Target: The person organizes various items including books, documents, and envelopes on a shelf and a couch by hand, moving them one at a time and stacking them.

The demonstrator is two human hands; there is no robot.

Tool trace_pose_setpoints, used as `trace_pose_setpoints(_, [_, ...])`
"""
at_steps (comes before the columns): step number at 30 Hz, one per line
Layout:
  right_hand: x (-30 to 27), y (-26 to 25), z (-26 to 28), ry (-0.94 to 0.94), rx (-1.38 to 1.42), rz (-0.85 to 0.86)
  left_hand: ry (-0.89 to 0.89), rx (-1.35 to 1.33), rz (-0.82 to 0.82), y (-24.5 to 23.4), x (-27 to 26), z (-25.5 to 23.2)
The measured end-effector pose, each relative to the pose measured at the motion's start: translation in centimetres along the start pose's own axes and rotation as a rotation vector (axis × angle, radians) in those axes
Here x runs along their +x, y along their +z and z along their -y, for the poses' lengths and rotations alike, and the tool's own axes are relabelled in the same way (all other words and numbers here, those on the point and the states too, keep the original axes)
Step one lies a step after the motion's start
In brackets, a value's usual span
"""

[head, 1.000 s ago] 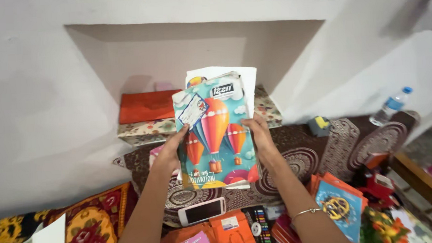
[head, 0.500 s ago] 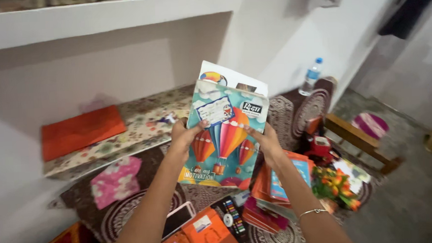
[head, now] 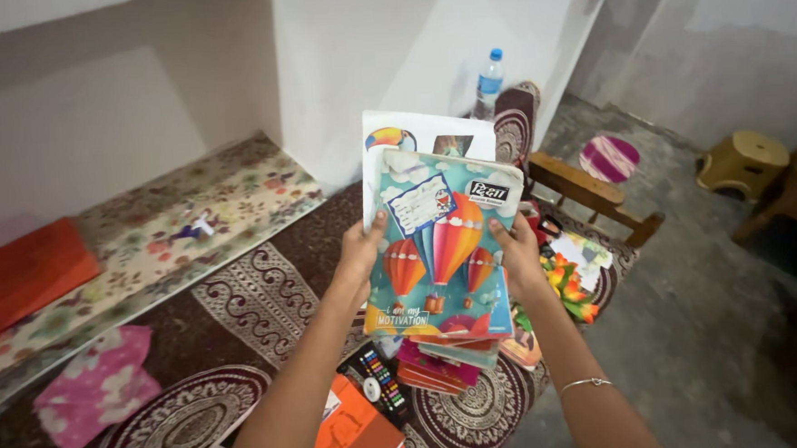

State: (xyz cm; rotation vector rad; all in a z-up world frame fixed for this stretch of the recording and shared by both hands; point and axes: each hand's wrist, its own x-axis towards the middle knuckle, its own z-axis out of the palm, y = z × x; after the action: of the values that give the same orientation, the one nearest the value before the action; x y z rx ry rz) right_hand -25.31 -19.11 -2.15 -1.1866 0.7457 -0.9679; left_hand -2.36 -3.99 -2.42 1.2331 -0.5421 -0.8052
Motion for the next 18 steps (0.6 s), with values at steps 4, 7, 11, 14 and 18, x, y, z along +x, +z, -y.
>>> trace_pose_setpoints(4, [2.5, -4.2, -2.4, 0.007, 0.034, -0.025, -0.176, 0.044, -0.141, 1.5, 1.7, 0.3])
trace_pose_setpoints(7, [3.5, -6.4, -4.1, 0.08, 0.02, -0.076, -0.196, 0.241, -0.188, 0.6, 2.9, 0.1])
trace_pose_setpoints(11, [5.7, -7.4, -7.9, -0.019, -0.176, -0.13, 0.187, 0.914, -0.297, -0.6, 4.0, 0.8])
trace_pose_setpoints(14, [8.0, -8.8, -12.1, 0.104, -0.232, -0.193, 0.404, 1.221, -0.274, -0.5, 3.7, 0.5])
trace_pose_setpoints(18, [11.2, -10.1, -19.7, 0.133, -0.064, -0.195, 0.495, 1.397, -0.175, 0.8, 3.7, 0.2])
